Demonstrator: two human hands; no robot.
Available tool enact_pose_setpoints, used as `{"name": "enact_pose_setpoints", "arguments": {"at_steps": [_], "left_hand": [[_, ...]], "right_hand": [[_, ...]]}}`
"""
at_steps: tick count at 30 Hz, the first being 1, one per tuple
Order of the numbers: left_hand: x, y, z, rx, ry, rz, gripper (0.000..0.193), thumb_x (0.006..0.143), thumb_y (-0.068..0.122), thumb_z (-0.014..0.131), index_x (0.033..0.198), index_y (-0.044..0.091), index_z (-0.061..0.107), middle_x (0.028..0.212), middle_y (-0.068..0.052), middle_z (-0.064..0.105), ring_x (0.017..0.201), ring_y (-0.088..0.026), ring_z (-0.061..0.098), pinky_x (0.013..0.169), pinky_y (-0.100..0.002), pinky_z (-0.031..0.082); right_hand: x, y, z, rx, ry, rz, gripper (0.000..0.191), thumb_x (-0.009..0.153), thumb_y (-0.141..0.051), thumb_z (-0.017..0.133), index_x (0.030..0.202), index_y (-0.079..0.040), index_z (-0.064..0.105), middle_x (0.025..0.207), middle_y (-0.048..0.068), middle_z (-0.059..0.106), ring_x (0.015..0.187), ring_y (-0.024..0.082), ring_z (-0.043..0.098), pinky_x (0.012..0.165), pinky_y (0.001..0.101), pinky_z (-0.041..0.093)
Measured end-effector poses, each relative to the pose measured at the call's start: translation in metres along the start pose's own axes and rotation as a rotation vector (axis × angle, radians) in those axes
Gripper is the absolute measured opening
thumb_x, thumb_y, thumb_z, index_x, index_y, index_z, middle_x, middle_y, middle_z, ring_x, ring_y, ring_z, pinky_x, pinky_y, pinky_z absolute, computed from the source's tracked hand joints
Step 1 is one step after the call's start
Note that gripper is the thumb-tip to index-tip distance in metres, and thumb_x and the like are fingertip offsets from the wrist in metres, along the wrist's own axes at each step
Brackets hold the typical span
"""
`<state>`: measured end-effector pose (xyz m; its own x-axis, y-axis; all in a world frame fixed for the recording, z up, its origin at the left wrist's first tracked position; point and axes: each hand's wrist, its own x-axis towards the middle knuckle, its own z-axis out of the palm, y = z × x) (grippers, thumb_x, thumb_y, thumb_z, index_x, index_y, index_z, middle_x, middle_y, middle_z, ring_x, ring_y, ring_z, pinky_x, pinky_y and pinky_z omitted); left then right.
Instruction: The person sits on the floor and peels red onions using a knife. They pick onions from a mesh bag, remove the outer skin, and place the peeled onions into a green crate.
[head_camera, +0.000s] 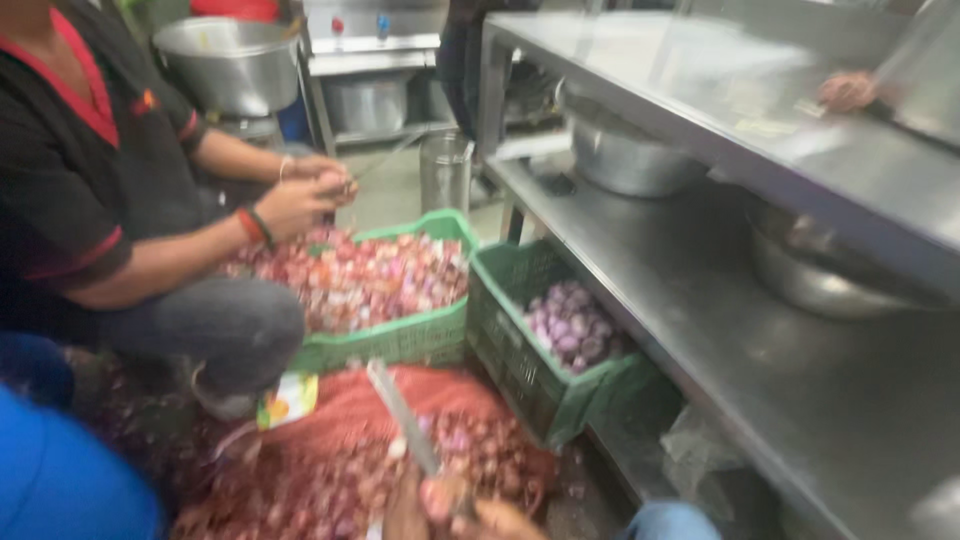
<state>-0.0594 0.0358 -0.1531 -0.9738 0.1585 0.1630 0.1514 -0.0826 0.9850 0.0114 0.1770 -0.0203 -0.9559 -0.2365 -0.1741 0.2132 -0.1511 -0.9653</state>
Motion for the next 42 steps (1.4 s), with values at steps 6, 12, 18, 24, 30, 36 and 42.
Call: {"name": "enact_pose_setpoints", "arguments": {"at_steps": [6, 12, 18, 24, 30, 36, 42], "left_hand": [[-0.027, 0.001, 0.009, 0.272, -0.041, 0.147, 0.021, 0.095, 0.020, 0.061, 0.103, 0.001, 0.060, 0.086, -0.011, 0.061, 0.075, -0.024, 0.055, 0.062, -0.037, 0.045], [-0.022, 0.054, 0.023, -0.569, 0.012, -0.346, 0.035, 0.110, 0.023, 0.042, 0.086, 0.003, 0.058, 0.066, -0.001, 0.053, 0.050, -0.008, 0.044, 0.042, -0.025, 0.034], [-0.005, 0.106, 0.018, -0.490, 0.152, -0.554, 0.045, 0.107, 0.039, 0.041, 0.093, 0.002, 0.062, 0.072, -0.008, 0.066, 0.055, -0.015, 0.062, 0.047, -0.029, 0.054], [0.001, 0.109, -0.016, -0.946, -0.043, -0.439, 0.043, 0.105, 0.040, 0.051, 0.120, 0.000, 0.059, 0.093, -0.013, 0.070, 0.079, -0.022, 0.070, 0.070, -0.035, 0.063], [-0.005, 0.114, -0.023, -0.954, -0.230, -0.304, 0.042, 0.099, 0.014, 0.066, 0.135, -0.001, 0.052, 0.125, -0.017, 0.067, 0.116, -0.029, 0.069, 0.093, -0.032, 0.057], [-0.014, 0.133, -0.014, -1.018, -0.259, -0.415, 0.047, 0.096, 0.019, 0.065, 0.134, -0.005, 0.052, 0.128, -0.018, 0.068, 0.120, -0.029, 0.067, 0.105, -0.037, 0.056], [-0.020, 0.132, -0.010, -1.085, -0.327, -0.372, 0.037, 0.105, 0.013, 0.063, 0.135, -0.004, 0.053, 0.123, -0.017, 0.068, 0.106, -0.026, 0.068, 0.088, -0.040, 0.058]], "right_hand": [[-0.038, -0.018, -0.007, 0.087, 0.133, 0.416, 0.046, 0.102, -0.044, 0.056, 0.106, 0.000, 0.069, 0.073, 0.000, 0.073, 0.055, 0.010, 0.058, 0.042, 0.0272, 0.040], [-0.035, -0.032, 0.012, -0.887, 0.377, -0.197, 0.028, 0.099, -0.033, 0.061, 0.099, -0.010, 0.078, 0.059, 0.012, 0.063, 0.044, 0.019, 0.061, 0.048, 0.0376, 0.048], [-0.043, -0.038, 0.013, -1.263, 0.287, -0.636, 0.035, 0.088, -0.028, 0.078, 0.070, -0.006, 0.058, 0.055, 0.012, 0.056, 0.049, 0.031, 0.062, 0.048, 0.0449, 0.048], [-0.051, -0.028, 0.011, -1.106, 0.192, -0.501, 0.044, 0.080, -0.040, 0.079, 0.075, -0.002, 0.058, 0.063, 0.015, 0.059, 0.059, 0.037, 0.063, 0.051, 0.0467, 0.046], [-0.049, -0.030, -0.003, -0.953, 0.324, -0.292, 0.027, 0.098, -0.026, 0.065, 0.083, -0.005, 0.062, 0.064, 0.013, 0.060, 0.058, 0.030, 0.065, 0.055, 0.0413, 0.047], [-0.048, -0.028, 0.005, -0.922, 0.408, -0.433, 0.015, 0.094, -0.009, 0.066, 0.100, -0.002, 0.054, 0.077, 0.016, 0.063, 0.067, 0.036, 0.066, 0.055, 0.0446, 0.048], [-0.047, -0.021, 0.012, -0.902, 0.286, -0.314, 0.019, 0.095, -0.007, 0.064, 0.107, 0.001, 0.052, 0.080, 0.020, 0.063, 0.069, 0.041, 0.065, 0.059, 0.0495, 0.047]]}}
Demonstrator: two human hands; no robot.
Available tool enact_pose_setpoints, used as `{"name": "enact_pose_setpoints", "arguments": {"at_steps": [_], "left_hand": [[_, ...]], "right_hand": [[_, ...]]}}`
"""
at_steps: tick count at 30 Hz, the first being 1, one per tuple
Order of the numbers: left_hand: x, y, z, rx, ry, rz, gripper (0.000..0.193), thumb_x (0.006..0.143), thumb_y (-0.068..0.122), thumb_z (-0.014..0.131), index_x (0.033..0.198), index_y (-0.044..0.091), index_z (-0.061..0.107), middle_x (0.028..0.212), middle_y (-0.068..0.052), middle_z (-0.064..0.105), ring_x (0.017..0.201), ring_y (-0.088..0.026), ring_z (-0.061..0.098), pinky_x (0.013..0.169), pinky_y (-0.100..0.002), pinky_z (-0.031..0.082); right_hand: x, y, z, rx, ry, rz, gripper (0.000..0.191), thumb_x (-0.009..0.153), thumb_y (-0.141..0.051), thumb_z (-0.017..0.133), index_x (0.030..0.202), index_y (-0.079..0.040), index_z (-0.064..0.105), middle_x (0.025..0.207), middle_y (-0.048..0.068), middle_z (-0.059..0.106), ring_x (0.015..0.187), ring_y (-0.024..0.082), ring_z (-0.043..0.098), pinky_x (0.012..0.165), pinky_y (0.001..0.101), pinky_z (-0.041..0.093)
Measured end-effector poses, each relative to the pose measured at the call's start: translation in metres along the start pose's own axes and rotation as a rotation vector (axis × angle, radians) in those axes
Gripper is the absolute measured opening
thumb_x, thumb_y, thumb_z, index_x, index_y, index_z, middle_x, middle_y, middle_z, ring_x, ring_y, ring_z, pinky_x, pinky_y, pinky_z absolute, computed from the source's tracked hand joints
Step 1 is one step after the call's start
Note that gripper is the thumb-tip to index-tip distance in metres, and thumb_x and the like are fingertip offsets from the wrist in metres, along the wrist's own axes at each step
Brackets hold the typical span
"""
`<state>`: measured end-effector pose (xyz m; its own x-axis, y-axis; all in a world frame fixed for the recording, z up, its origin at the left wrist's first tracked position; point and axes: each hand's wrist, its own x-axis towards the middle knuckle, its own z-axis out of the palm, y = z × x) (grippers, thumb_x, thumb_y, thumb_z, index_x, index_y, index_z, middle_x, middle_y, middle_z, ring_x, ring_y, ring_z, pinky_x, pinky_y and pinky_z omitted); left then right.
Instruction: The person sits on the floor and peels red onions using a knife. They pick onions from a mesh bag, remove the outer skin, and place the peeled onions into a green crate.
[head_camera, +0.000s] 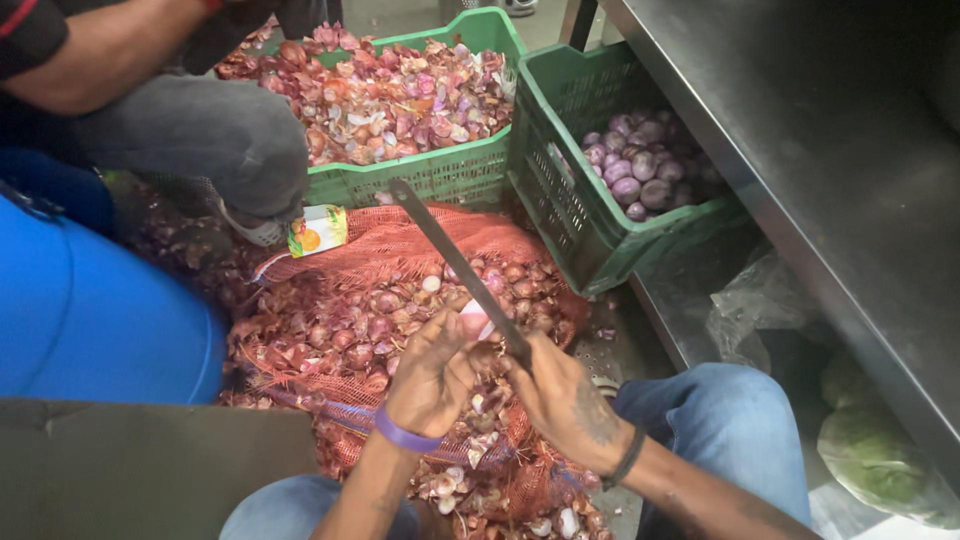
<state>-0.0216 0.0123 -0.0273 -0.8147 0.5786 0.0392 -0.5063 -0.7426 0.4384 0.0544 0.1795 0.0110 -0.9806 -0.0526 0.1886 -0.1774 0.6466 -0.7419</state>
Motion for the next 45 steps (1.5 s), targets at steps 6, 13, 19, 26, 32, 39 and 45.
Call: {"name": "enact_pose_setpoints", "arguments": {"at_steps": [6, 13, 19, 26, 32, 39, 45], "left_hand": [[0.000, -0.009, -0.010, 0.299, 0.148, 0.003, 0.042, 0.100, 0.008, 0.060, 0.139, -0.004, 0.055, 0.120, -0.015, 0.070, 0.105, -0.019, 0.068, 0.086, -0.034, 0.057], [-0.004, -0.002, -0.003, 0.155, 0.082, -0.036, 0.046, 0.103, 0.014, 0.061, 0.143, -0.008, 0.054, 0.128, -0.016, 0.068, 0.104, -0.016, 0.066, 0.083, -0.030, 0.054], [-0.005, 0.001, 0.005, 0.333, 0.121, -0.093, 0.054, 0.098, 0.012, 0.065, 0.148, -0.003, 0.052, 0.133, -0.014, 0.067, 0.108, -0.016, 0.064, 0.085, -0.029, 0.053], [-0.004, -0.006, 0.004, 0.735, 0.138, 0.049, 0.054, 0.087, 0.008, 0.076, 0.139, 0.000, 0.062, 0.130, -0.008, 0.065, 0.114, -0.015, 0.065, 0.102, -0.028, 0.053], [-0.006, -0.003, 0.006, 0.804, 0.203, 0.008, 0.053, 0.082, 0.009, 0.080, 0.132, -0.001, 0.067, 0.117, -0.004, 0.064, 0.104, -0.016, 0.067, 0.092, -0.029, 0.057], [-0.005, -0.004, 0.013, 0.821, 0.084, 0.047, 0.055, 0.086, 0.009, 0.078, 0.139, 0.001, 0.063, 0.122, -0.005, 0.063, 0.112, -0.015, 0.065, 0.100, -0.028, 0.055], [-0.001, -0.004, 0.007, 0.706, 0.215, 0.000, 0.055, 0.083, 0.003, 0.078, 0.135, -0.002, 0.061, 0.120, -0.011, 0.073, 0.105, -0.017, 0.070, 0.094, -0.031, 0.060]], "right_hand": [[0.005, -0.001, -0.003, -0.161, 0.101, -0.241, 0.026, 0.094, -0.004, 0.057, 0.115, 0.006, 0.045, 0.085, 0.025, 0.058, 0.071, 0.045, 0.060, 0.060, 0.0490, 0.047], [0.027, -0.007, -0.025, 0.189, 0.027, 0.336, 0.015, 0.099, -0.019, 0.063, 0.105, -0.005, 0.062, 0.064, 0.005, 0.058, 0.055, 0.015, 0.055, 0.049, 0.0345, 0.044], [0.026, -0.015, -0.034, 0.142, 0.133, -0.072, 0.020, 0.093, -0.015, 0.074, 0.107, -0.001, 0.069, 0.077, 0.004, 0.058, 0.067, 0.011, 0.053, 0.059, 0.0299, 0.045], [0.025, -0.010, -0.031, 0.082, 0.101, -0.013, 0.013, 0.090, -0.011, 0.072, 0.095, 0.000, 0.067, 0.072, 0.004, 0.058, 0.059, 0.013, 0.054, 0.053, 0.0307, 0.045], [0.022, -0.003, -0.025, 0.051, 0.086, -0.084, 0.010, 0.091, -0.009, 0.070, 0.090, -0.001, 0.065, 0.070, 0.005, 0.057, 0.057, 0.013, 0.057, 0.053, 0.0323, 0.044], [0.030, -0.003, -0.024, 0.250, 0.114, 0.266, 0.011, 0.091, -0.013, 0.069, 0.086, -0.003, 0.066, 0.059, 0.001, 0.061, 0.050, 0.005, 0.057, 0.045, 0.0265, 0.044], [0.025, -0.004, -0.029, 0.453, 0.008, 0.309, 0.016, 0.092, -0.014, 0.067, 0.106, -0.009, 0.071, 0.062, -0.001, 0.059, 0.051, 0.004, 0.054, 0.045, 0.0262, 0.043]]}}
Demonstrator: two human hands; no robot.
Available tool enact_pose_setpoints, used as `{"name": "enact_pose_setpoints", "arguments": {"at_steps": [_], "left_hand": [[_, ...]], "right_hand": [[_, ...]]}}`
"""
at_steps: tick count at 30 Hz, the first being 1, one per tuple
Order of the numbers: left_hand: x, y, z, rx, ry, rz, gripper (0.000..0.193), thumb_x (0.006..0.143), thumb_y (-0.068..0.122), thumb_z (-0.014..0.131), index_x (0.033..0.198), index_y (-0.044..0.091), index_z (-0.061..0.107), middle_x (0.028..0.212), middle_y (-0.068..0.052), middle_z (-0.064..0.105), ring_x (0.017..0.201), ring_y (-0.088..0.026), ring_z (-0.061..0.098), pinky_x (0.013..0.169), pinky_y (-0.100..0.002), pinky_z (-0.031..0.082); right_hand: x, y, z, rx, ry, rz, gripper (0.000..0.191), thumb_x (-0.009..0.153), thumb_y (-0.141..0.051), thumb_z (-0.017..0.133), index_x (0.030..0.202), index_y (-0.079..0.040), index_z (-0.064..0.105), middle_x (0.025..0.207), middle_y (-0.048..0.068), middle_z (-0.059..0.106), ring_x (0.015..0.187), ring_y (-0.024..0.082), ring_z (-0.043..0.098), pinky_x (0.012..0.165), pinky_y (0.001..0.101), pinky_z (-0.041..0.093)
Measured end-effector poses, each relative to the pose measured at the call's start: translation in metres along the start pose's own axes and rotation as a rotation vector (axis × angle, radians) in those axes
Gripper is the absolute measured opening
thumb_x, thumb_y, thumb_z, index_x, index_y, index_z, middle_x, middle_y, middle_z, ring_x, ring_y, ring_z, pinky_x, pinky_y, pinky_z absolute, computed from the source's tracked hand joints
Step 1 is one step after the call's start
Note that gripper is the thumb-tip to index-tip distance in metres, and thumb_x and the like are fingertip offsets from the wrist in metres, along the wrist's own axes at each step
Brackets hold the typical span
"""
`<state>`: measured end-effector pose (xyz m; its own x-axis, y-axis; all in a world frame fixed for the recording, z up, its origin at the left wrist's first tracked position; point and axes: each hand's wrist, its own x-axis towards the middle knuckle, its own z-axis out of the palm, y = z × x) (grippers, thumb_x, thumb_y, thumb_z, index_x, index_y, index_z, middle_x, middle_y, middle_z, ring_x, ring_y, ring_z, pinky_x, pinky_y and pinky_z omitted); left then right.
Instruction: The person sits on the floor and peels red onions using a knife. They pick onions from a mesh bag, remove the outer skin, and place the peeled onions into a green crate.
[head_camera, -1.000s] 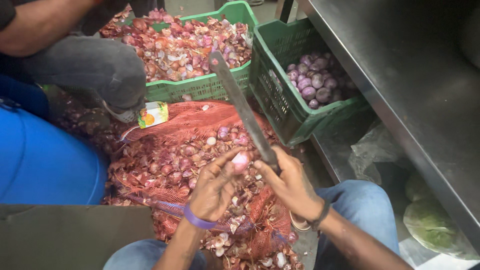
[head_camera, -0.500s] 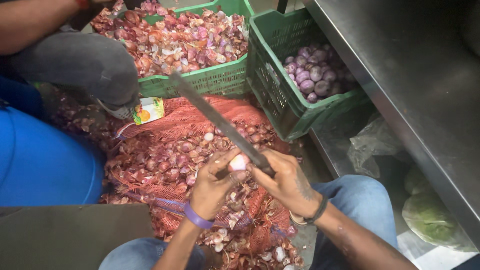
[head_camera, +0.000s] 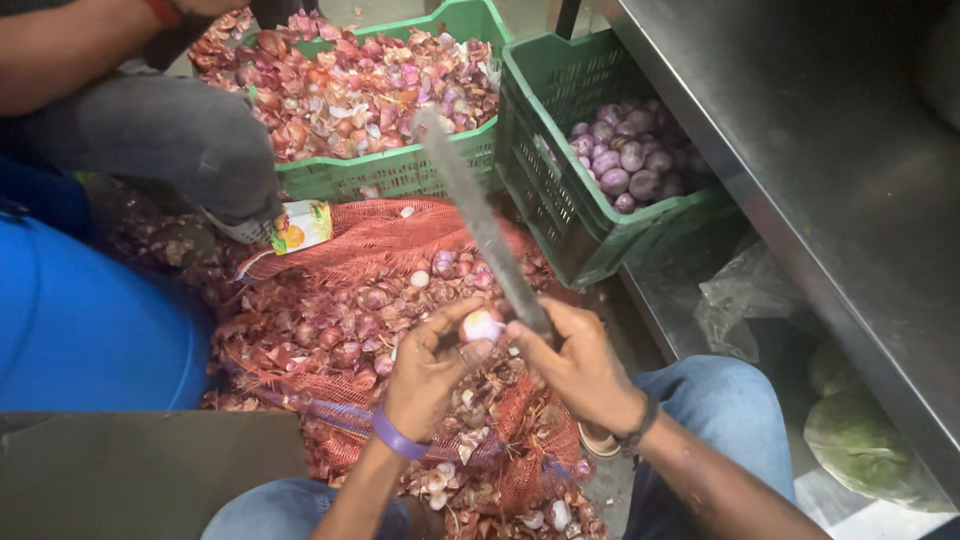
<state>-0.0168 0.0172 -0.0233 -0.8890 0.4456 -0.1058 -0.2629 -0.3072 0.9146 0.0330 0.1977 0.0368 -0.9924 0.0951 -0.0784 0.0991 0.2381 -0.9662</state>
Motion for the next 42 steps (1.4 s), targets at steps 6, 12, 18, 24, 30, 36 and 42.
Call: {"name": "enact_pose_setpoints", "arguments": {"at_steps": [6, 12, 18, 24, 30, 36, 42], "left_hand": [[0.000, -0.005, -0.002, 0.072, 0.026, 0.025, 0.049, 0.082, -0.002, 0.078, 0.130, -0.003, 0.066, 0.117, -0.012, 0.072, 0.101, -0.016, 0.070, 0.093, -0.029, 0.060], [-0.001, -0.005, -0.002, -0.094, -0.066, 0.014, 0.049, 0.084, -0.001, 0.075, 0.131, -0.004, 0.064, 0.126, -0.014, 0.069, 0.109, -0.018, 0.070, 0.096, -0.031, 0.059], [0.003, -0.009, -0.010, -0.375, -0.065, -0.053, 0.056, 0.086, 0.005, 0.075, 0.138, -0.004, 0.059, 0.129, -0.016, 0.068, 0.109, -0.022, 0.068, 0.092, -0.033, 0.055], [0.005, -0.011, -0.007, -0.348, -0.020, -0.101, 0.052, 0.086, 0.000, 0.076, 0.134, -0.005, 0.059, 0.123, -0.017, 0.069, 0.111, -0.022, 0.067, 0.100, -0.034, 0.055], [0.004, 0.001, -0.011, -0.353, -0.016, -0.108, 0.049, 0.083, 0.000, 0.076, 0.130, -0.006, 0.062, 0.116, -0.015, 0.073, 0.107, -0.021, 0.070, 0.098, -0.034, 0.057], [0.004, -0.009, -0.007, -0.240, -0.010, -0.098, 0.052, 0.084, 0.000, 0.076, 0.134, -0.008, 0.061, 0.116, -0.015, 0.074, 0.104, -0.018, 0.071, 0.096, -0.032, 0.057], [0.006, -0.013, -0.011, -0.076, -0.021, -0.046, 0.051, 0.085, 0.000, 0.076, 0.133, -0.009, 0.062, 0.121, -0.014, 0.072, 0.104, -0.017, 0.071, 0.096, -0.031, 0.057]], "right_hand": [[-0.003, 0.017, 0.006, -0.394, 0.183, -0.362, 0.012, 0.088, -0.012, 0.074, 0.092, -0.003, 0.068, 0.064, 0.008, 0.056, 0.053, 0.012, 0.054, 0.050, 0.0351, 0.044], [0.012, 0.020, 0.008, -0.313, 0.286, -0.134, 0.016, 0.088, -0.014, 0.074, 0.092, -0.002, 0.063, 0.059, 0.003, 0.063, 0.048, 0.008, 0.061, 0.043, 0.0289, 0.046], [0.015, 0.021, 0.000, 0.214, 0.080, 0.084, 0.020, 0.092, -0.012, 0.065, 0.111, -0.007, 0.061, 0.062, -0.001, 0.062, 0.044, 0.006, 0.057, 0.041, 0.0241, 0.048], [0.018, 0.022, -0.011, -0.006, 0.218, 0.017, 0.014, 0.096, -0.014, 0.066, 0.104, -0.003, 0.062, 0.067, -0.003, 0.067, 0.049, 0.004, 0.060, 0.044, 0.0229, 0.049], [0.016, 0.013, -0.019, -0.072, 0.037, 0.097, 0.024, 0.089, -0.013, 0.068, 0.111, -0.005, 0.063, 0.063, -0.001, 0.061, 0.042, 0.006, 0.053, 0.037, 0.0255, 0.042], [0.002, 0.005, -0.009, -0.181, -0.089, 0.005, 0.024, 0.091, -0.024, 0.073, 0.108, -0.006, 0.070, 0.062, -0.004, 0.064, 0.045, 0.002, 0.055, 0.039, 0.0230, 0.043], [0.001, 0.007, 0.001, -0.396, 0.077, -0.341, 0.015, 0.091, -0.016, 0.073, 0.091, -0.003, 0.065, 0.065, 0.003, 0.051, 0.057, 0.008, 0.050, 0.051, 0.0294, 0.043]]}}
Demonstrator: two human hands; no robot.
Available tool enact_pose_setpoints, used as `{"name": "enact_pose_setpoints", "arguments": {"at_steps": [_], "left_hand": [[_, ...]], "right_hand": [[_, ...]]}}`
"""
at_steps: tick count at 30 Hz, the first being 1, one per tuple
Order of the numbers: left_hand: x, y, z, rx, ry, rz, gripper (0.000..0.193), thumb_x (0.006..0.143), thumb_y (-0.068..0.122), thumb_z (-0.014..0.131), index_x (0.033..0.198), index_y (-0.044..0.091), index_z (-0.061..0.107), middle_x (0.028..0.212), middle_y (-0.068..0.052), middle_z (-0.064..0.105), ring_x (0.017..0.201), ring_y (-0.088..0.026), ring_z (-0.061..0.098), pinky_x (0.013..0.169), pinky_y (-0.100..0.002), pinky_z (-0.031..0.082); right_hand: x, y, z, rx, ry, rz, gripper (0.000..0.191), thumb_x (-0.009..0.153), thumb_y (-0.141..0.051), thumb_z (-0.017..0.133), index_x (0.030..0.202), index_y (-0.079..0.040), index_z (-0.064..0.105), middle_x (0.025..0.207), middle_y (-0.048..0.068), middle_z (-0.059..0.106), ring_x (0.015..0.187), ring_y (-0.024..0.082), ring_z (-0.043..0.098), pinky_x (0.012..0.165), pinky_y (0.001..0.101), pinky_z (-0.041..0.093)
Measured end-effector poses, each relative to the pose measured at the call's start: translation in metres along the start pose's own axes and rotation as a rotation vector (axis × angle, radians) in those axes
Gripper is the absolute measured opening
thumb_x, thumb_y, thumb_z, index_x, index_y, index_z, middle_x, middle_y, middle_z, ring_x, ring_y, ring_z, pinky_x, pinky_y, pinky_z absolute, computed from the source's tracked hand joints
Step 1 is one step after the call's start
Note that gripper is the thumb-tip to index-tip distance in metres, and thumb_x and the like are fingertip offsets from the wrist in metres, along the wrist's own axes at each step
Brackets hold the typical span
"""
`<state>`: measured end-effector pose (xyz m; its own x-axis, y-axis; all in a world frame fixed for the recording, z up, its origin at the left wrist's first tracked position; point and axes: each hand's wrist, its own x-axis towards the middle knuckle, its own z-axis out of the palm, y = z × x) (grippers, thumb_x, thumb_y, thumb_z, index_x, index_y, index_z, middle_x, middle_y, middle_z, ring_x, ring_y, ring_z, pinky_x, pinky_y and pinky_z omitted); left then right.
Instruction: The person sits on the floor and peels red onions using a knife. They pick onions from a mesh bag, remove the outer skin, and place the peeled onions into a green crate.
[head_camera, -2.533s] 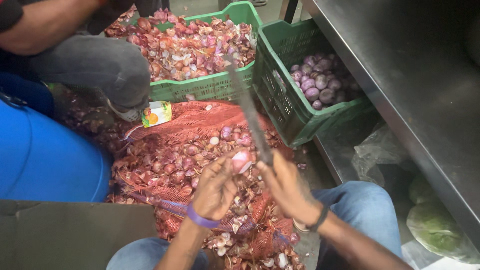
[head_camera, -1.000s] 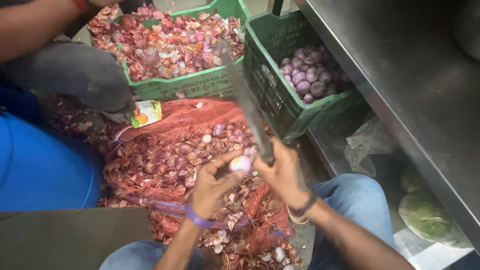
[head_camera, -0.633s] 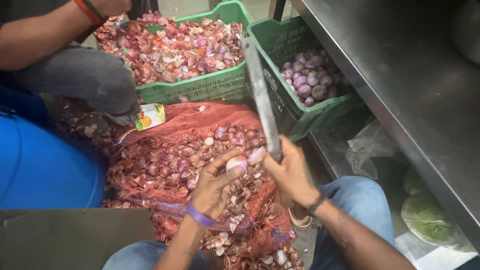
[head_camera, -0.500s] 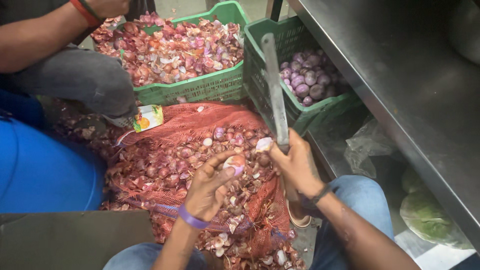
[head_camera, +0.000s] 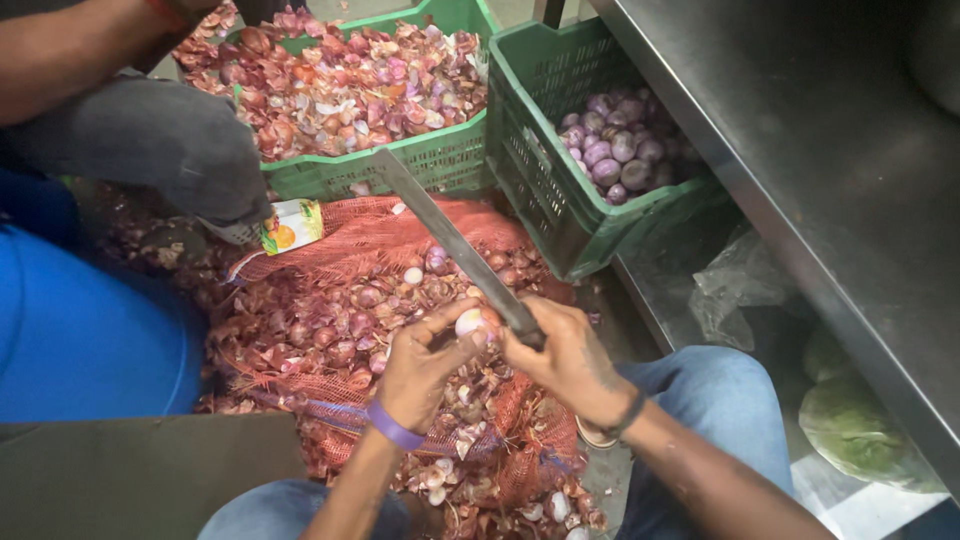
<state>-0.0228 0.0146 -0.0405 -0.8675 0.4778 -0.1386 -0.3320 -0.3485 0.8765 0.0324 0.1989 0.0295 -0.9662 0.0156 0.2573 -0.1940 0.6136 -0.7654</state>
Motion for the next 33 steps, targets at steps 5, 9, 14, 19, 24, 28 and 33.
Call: {"name": "enact_pose_setpoints", "arguments": {"at_steps": [5, 9, 14, 19, 24, 28, 33], "left_hand": [[0.000, -0.003, 0.003, 0.047, -0.060, -0.025, 0.055, 0.086, 0.001, 0.074, 0.138, -0.006, 0.060, 0.124, -0.016, 0.071, 0.104, -0.018, 0.071, 0.095, -0.031, 0.059], [-0.001, -0.001, 0.004, -0.241, -0.082, -0.081, 0.052, 0.088, -0.001, 0.069, 0.138, -0.008, 0.056, 0.119, -0.017, 0.070, 0.102, -0.022, 0.071, 0.088, -0.034, 0.061], [-0.001, 0.005, -0.002, -0.489, -0.199, -0.067, 0.047, 0.089, 0.003, 0.066, 0.133, -0.010, 0.057, 0.120, -0.018, 0.071, 0.102, -0.023, 0.071, 0.084, -0.031, 0.061], [0.003, 0.001, -0.004, -0.323, -0.067, -0.063, 0.051, 0.092, 0.006, 0.069, 0.141, -0.002, 0.056, 0.116, -0.014, 0.069, 0.102, -0.020, 0.068, 0.088, -0.029, 0.059], [0.005, -0.003, -0.003, -0.342, -0.074, -0.069, 0.044, 0.096, 0.017, 0.065, 0.133, -0.004, 0.054, 0.117, -0.015, 0.070, 0.100, -0.022, 0.070, 0.083, -0.034, 0.061], [0.001, -0.008, -0.006, -0.332, -0.153, -0.038, 0.044, 0.098, 0.013, 0.067, 0.135, -0.006, 0.054, 0.120, -0.014, 0.068, 0.105, -0.020, 0.068, 0.087, -0.034, 0.059], [0.002, -0.005, -0.013, -0.286, -0.101, -0.057, 0.050, 0.090, 0.007, 0.072, 0.136, -0.005, 0.056, 0.120, -0.013, 0.069, 0.106, -0.019, 0.067, 0.090, -0.033, 0.057]], "right_hand": [[0.001, 0.007, 0.007, 0.004, 0.026, 0.171, 0.015, 0.089, -0.017, 0.072, 0.089, -0.003, 0.067, 0.061, 0.002, 0.054, 0.053, 0.008, 0.052, 0.048, 0.0312, 0.042], [0.006, 0.013, 0.008, 0.274, 0.045, 0.468, 0.018, 0.091, -0.023, 0.070, 0.092, -0.006, 0.069, 0.059, -0.001, 0.061, 0.048, 0.004, 0.056, 0.042, 0.0278, 0.042], [0.012, 0.021, 0.003, 0.192, 0.086, 0.417, 0.018, 0.090, -0.023, 0.071, 0.101, -0.008, 0.072, 0.059, -0.003, 0.062, 0.048, 0.003, 0.054, 0.042, 0.0253, 0.042], [0.009, 0.022, -0.007, 0.049, -0.002, 0.451, 0.023, 0.091, -0.027, 0.074, 0.095, -0.004, 0.071, 0.055, -0.002, 0.060, 0.046, 0.004, 0.057, 0.043, 0.0262, 0.045], [0.002, 0.007, -0.003, 0.278, -0.113, 0.403, 0.031, 0.082, -0.025, 0.079, 0.105, -0.007, 0.068, 0.061, -0.004, 0.058, 0.048, 0.004, 0.052, 0.041, 0.0276, 0.042], [-0.004, 0.003, 0.005, 0.279, -0.122, 0.272, 0.030, 0.086, -0.023, 0.078, 0.109, -0.005, 0.069, 0.069, -0.001, 0.057, 0.056, 0.006, 0.054, 0.047, 0.0278, 0.044], [-0.005, 0.021, 0.007, 0.004, -0.019, 0.240, 0.018, 0.088, -0.017, 0.074, 0.100, -0.004, 0.075, 0.069, 0.003, 0.061, 0.059, 0.010, 0.056, 0.055, 0.0327, 0.046]]}}
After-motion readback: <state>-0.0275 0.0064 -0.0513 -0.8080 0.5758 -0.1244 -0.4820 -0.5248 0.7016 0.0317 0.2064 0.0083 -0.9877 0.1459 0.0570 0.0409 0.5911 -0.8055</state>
